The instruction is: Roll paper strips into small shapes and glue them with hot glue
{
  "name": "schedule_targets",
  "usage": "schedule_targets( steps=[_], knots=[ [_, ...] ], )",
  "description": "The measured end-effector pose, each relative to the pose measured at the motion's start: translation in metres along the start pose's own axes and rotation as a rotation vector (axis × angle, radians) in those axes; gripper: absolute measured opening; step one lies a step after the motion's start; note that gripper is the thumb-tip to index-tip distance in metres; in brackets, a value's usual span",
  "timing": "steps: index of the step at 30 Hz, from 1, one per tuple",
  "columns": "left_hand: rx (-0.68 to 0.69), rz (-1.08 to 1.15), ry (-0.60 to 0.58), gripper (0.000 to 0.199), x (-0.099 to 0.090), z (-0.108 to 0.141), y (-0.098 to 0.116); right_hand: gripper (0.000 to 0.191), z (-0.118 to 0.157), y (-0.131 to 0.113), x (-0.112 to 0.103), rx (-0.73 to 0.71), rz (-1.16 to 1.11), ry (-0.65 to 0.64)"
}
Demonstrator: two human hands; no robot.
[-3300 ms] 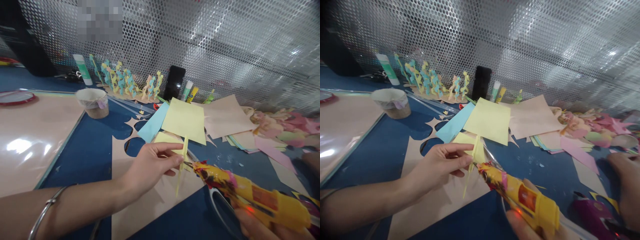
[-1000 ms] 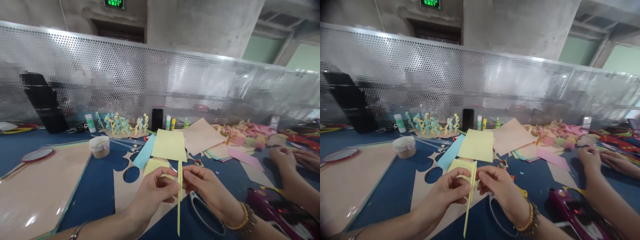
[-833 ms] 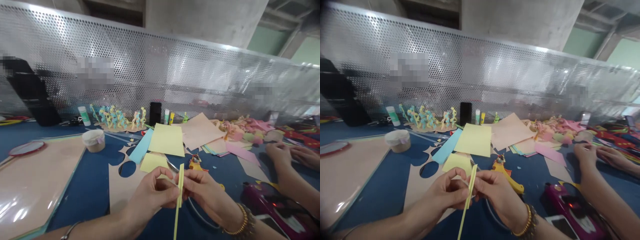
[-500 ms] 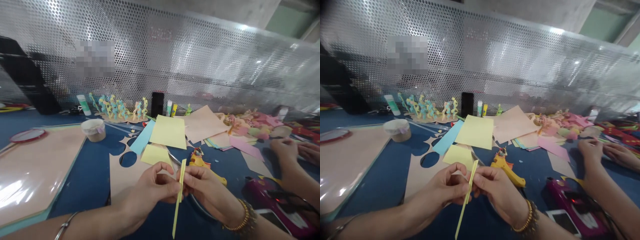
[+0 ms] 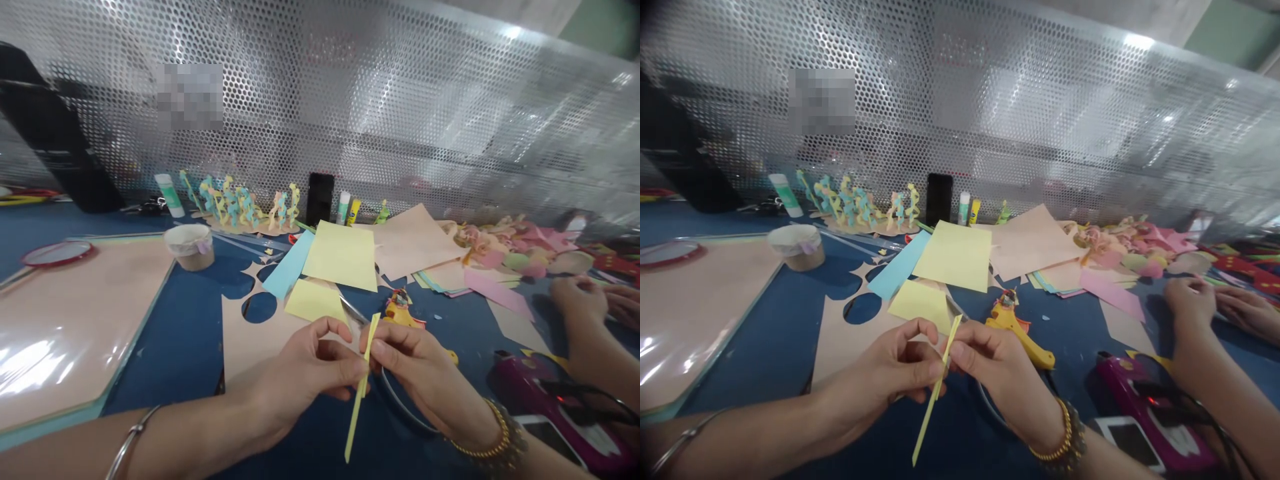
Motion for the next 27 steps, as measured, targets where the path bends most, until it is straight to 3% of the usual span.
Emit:
schedule_targets(
  steps=[12,27],
  knots=[
    [-0.003,0.030,-0.069,0.028,0.005,0.001,-0.001,0.015,0.004,-0.001,0.011,0.065,-0.184,-0.057],
    [-0.052,0.119,-0.148,0.033,0.013,0.006,-0.004,0.015,0.005,0.003,0.013,0.090,-0.210,-0.080]
  ],
)
Point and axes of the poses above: each hand's wrist, its own z-axis away from the middle knuckle, its own x-axis out of the palm, y = z × x, the point moved 9 cm from there along -z, towards the middle knuckle, and after that the axes turned 11 degrees about y, right-handed, at the moved point
